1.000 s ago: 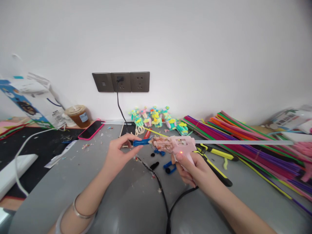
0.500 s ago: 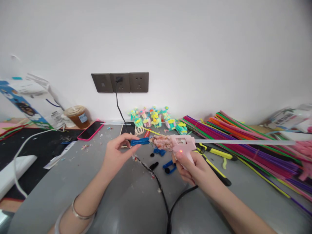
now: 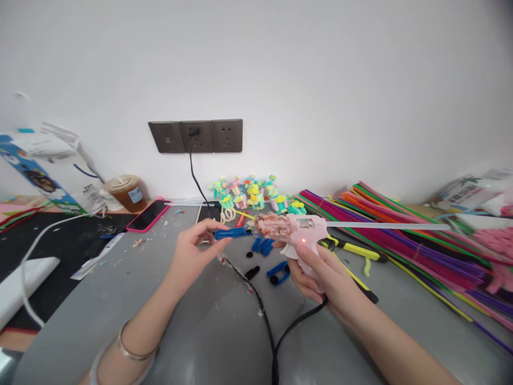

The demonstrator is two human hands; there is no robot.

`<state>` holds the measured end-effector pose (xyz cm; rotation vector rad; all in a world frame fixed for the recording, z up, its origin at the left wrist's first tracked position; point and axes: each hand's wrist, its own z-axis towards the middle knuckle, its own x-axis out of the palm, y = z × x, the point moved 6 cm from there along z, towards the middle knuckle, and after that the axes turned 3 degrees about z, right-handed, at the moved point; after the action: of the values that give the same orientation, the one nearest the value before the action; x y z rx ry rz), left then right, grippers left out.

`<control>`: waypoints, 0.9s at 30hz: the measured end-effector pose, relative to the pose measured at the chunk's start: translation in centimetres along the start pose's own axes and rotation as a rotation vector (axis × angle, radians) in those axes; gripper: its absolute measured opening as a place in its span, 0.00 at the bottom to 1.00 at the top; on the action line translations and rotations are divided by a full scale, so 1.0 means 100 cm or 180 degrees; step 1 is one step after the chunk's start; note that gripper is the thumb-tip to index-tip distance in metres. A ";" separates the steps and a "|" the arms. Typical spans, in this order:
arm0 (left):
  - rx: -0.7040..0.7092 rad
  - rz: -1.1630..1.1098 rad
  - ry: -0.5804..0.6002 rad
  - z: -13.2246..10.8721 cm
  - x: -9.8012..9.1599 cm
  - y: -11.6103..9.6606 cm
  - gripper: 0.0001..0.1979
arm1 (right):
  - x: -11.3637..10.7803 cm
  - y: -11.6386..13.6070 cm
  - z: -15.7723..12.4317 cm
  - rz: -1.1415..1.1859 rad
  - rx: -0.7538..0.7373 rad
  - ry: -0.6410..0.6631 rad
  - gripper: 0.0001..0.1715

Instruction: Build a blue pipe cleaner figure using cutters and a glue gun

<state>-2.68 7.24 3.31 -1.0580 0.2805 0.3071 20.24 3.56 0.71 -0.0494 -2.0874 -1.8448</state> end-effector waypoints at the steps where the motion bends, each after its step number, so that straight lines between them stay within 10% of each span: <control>1: -0.0002 -0.0017 0.0019 0.000 0.001 0.000 0.06 | 0.001 0.000 0.000 0.0035 0.0008 0.0038 0.31; 27: 0.0092 0.0062 0.0120 0.002 0.005 -0.011 0.06 | 0.001 -0.012 0.003 -0.0316 0.0078 0.0199 0.31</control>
<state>-1.83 6.97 4.06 -1.0337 0.3283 0.2998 19.80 3.67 -0.44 0.1184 -2.1040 -1.8516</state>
